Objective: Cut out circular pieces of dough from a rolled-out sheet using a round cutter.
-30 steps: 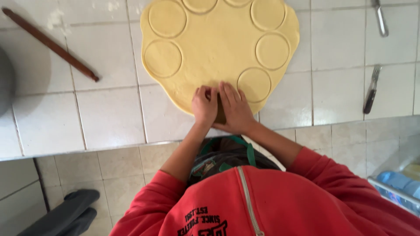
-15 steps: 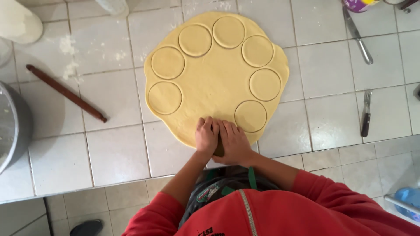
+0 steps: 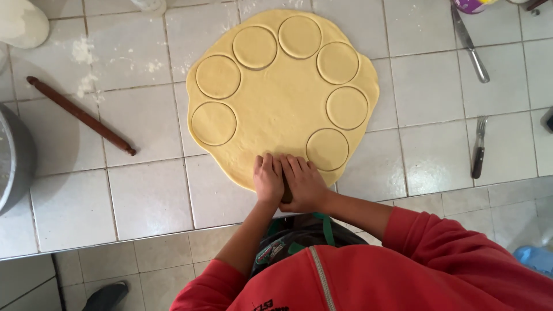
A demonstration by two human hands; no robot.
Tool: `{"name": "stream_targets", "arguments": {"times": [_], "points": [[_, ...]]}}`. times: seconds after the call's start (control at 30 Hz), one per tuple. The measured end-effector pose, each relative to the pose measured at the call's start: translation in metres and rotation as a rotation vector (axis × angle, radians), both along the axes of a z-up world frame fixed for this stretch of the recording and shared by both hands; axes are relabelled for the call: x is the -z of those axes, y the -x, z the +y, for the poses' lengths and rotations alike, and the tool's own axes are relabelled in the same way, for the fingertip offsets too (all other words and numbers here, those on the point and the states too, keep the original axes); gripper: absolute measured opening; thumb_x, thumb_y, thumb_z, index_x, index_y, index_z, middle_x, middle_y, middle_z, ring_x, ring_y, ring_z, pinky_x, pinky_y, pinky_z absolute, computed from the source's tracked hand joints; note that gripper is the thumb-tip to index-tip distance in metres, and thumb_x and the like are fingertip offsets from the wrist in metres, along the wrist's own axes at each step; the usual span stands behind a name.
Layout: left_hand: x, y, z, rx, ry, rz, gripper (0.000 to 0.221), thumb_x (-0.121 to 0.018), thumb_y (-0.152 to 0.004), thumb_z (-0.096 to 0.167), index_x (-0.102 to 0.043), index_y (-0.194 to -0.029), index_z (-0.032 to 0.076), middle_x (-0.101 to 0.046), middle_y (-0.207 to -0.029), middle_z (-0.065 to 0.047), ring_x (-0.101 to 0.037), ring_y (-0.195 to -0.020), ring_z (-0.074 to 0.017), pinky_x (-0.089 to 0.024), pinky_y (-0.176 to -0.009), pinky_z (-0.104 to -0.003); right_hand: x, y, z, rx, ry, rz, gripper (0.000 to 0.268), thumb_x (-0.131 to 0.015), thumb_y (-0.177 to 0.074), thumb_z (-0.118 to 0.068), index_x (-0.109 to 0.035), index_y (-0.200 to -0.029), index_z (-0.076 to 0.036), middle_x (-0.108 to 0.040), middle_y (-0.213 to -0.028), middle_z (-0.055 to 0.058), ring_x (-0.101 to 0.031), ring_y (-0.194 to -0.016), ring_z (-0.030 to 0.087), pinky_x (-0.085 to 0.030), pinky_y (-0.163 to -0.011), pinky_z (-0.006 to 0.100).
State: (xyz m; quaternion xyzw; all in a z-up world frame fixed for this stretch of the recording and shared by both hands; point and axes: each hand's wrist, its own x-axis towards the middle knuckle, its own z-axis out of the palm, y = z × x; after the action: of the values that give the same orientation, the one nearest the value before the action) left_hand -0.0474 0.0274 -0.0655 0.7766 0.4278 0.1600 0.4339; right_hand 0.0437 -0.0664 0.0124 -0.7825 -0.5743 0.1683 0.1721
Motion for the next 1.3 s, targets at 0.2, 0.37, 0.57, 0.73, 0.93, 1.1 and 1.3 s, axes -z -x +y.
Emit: {"name": "stream_targets", "arguments": {"times": [0.2, 0.37, 0.57, 0.73, 0.93, 1.1, 1.3], "points": [[-0.004, -0.002, -0.001, -0.094, -0.057, -0.016, 0.019, -0.059, -0.1, 0.016, -0.061, -0.089, 0.001, -0.058, -0.09, -0.021, -0.058, -0.083, -0.0436, -0.049, -0.072, -0.053, 0.003, 0.0, 0.001, -0.067, 0.025, -0.007, 0.115, -0.08, -0.06, -0.058, -0.039, -0.145, 0.008, -0.048, -0.137, 0.026, -0.048, -0.121, 0.041, -0.043, -0.096, 0.053], [-0.001, -0.004, 0.01, 0.078, -0.072, -0.119, 0.016, -0.061, -0.098, 0.014, -0.061, -0.089, 0.002, -0.058, -0.089, -0.022, -0.058, -0.082, -0.0445, -0.049, -0.07, -0.053, 0.01, 0.014, -0.001, 0.12, 0.017, -0.001, 0.114, -0.079, -0.056, -0.056, -0.041, -0.145, 0.004, -0.05, -0.137, 0.023, -0.05, -0.12, 0.039, -0.043, -0.093, 0.052], [-0.013, -0.003, 0.004, 0.026, -0.029, -0.151, 0.015, -0.059, -0.1, 0.013, -0.062, -0.091, 0.001, -0.057, -0.09, -0.022, -0.057, -0.079, -0.0438, -0.048, -0.068, -0.053, 0.007, 0.006, -0.002, 0.044, -0.009, -0.037, 0.115, -0.079, -0.058, -0.057, -0.04, -0.147, 0.006, -0.05, -0.137, 0.023, -0.051, -0.117, 0.04, -0.044, -0.092, 0.052], [-0.014, 0.0, -0.001, -0.067, -0.017, -0.152, 0.016, -0.057, -0.102, 0.012, -0.062, -0.092, 0.001, -0.056, -0.088, -0.022, -0.057, -0.076, -0.0423, -0.048, -0.067, -0.051, 0.002, -0.003, 0.001, -0.045, 0.005, -0.027, 0.115, -0.079, -0.057, -0.056, -0.041, -0.146, 0.004, -0.05, -0.136, 0.022, -0.051, -0.118, 0.039, -0.044, -0.092, 0.052], [-0.005, -0.005, 0.013, 0.06, -0.082, -0.215, 0.015, -0.057, -0.102, 0.01, -0.061, -0.091, 0.0, -0.057, -0.09, -0.022, -0.056, -0.082, -0.044, -0.048, -0.072, -0.052, 0.01, 0.014, 0.003, 0.105, 0.057, -0.026, 0.116, -0.081, -0.056, -0.057, -0.04, -0.147, 0.002, -0.049, -0.137, 0.021, -0.05, -0.118, 0.038, -0.043, -0.089, 0.053], [-0.009, -0.003, 0.011, 0.103, -0.021, -0.213, 0.016, -0.057, -0.101, 0.01, -0.061, -0.088, 0.001, -0.058, -0.089, -0.022, -0.057, -0.083, -0.0435, -0.048, -0.072, -0.051, 0.009, 0.013, 0.0, 0.169, 0.041, -0.043, 0.119, -0.081, -0.054, -0.057, -0.039, -0.147, 0.003, -0.048, -0.137, 0.022, -0.05, -0.116, 0.038, -0.043, -0.09, 0.054], [-0.009, 0.0, 0.002, -0.077, 0.007, -0.161, 0.018, -0.057, -0.102, 0.011, -0.061, -0.089, 0.0, -0.058, -0.089, -0.022, -0.057, -0.079, -0.0419, -0.048, -0.069, -0.051, 0.003, 0.004, 0.001, 0.002, 0.058, 0.007, 0.116, -0.081, -0.054, -0.054, -0.039, -0.147, 0.001, -0.049, -0.137, 0.019, -0.05, -0.119, 0.037, -0.043, -0.09, 0.051]]}}
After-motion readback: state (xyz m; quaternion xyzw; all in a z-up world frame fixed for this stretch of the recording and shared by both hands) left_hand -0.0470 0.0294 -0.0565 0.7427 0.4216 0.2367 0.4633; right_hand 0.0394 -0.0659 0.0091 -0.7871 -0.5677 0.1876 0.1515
